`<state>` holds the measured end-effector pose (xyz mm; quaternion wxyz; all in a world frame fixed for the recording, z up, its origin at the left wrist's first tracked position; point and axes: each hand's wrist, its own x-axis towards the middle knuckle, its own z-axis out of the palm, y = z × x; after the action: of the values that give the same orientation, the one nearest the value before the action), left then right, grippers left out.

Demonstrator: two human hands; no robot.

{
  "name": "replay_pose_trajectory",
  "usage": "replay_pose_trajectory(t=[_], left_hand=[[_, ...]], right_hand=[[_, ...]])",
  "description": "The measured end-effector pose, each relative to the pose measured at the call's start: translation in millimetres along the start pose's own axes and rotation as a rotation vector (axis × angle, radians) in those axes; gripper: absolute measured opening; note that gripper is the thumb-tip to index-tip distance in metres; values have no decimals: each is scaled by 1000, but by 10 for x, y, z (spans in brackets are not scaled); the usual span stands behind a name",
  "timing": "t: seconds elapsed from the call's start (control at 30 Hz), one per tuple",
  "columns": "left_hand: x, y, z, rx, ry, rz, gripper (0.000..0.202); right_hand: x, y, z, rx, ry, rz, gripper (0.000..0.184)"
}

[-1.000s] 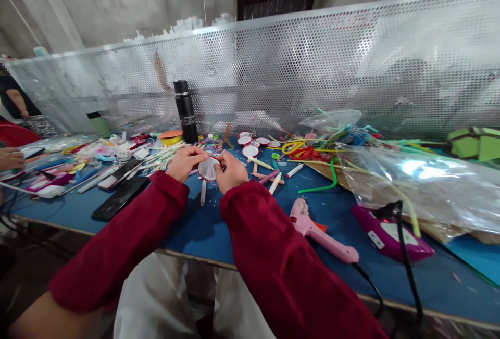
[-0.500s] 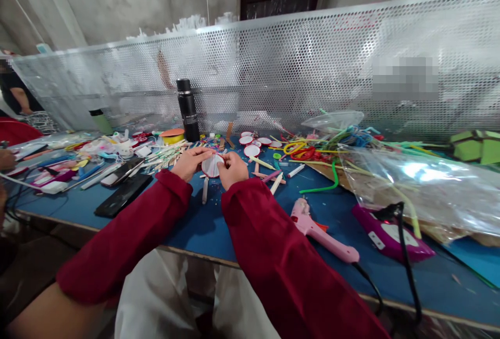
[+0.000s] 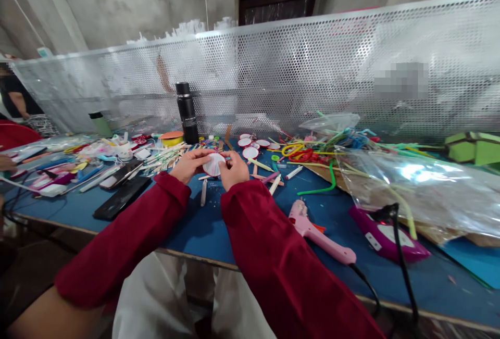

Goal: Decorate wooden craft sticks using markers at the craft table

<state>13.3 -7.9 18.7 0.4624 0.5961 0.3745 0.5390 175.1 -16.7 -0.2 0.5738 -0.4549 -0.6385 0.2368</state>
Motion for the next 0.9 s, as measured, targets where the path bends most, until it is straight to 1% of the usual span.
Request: replay_pose_trajectory(t=[0.17,0.23,0.3,0.43,0.63,0.77,0.83,0.9], left_hand=[[18,15,-30,187,138,158,24],[10,29,-36,260,176,193,20],[0,37,-39,304,187,200,18],[-2,16,-42,314,175,167,19],[42,-79,-50,315,152,170,23],[50,-109,-48,339,121,161,24],[43,-98,-51,334,71,131,27],[34,-79,-64,303,-30,71,37]], right_hand=[[8,31,12,-16,-39,1,25],[6,31,16,-5,-61,9,25],[5,32,19,10,-80,23,24],[17,65,27,22,-105,50,23],[39,137,47,52,-92,56,23],[48,171,65,20,-76,83,24],[64,189,61,8,-69,104,25],[87,205,48,-4,-54,118,26]])
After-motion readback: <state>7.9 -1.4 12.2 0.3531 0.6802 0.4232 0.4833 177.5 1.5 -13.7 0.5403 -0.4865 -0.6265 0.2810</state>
